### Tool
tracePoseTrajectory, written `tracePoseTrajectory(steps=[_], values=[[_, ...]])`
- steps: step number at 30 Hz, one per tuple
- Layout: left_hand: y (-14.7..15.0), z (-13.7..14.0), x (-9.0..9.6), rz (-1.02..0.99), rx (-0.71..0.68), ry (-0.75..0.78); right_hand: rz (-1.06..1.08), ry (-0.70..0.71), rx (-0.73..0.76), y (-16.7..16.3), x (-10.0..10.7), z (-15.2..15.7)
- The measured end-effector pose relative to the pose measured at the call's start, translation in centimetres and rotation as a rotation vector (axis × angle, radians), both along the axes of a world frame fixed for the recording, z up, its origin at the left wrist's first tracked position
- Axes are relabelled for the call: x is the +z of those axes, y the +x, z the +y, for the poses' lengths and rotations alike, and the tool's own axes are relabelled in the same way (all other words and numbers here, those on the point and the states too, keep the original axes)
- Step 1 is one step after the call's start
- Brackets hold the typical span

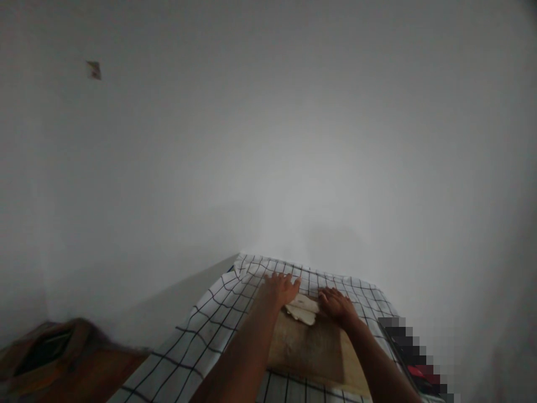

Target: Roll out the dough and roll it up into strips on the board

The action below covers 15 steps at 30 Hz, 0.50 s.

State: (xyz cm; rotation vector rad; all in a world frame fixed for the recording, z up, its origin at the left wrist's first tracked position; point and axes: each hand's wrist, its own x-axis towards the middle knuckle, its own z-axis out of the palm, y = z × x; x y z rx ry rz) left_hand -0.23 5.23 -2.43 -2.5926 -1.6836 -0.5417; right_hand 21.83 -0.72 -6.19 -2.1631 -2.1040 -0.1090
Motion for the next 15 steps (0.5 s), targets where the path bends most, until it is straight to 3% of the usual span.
tracePoseTrajectory(steps=[5, 11, 15], values=[[-1.3, -2.8, -0.1, -0.002, -0.027, 0.044, -0.039, 0.066, 0.042, -1.1, -0.3, -2.4], [-2.7, -5.6, -0.5, 0.032, -0.133, 0.15, -0.029, 0.145, 0.041, -3.2, 1.1, -6.2], [-3.1, -7.2, -0.6, 0.029, -0.113, 0.174, -0.009, 0.197, -0.029, -4.9, 1.5, -8.7]])
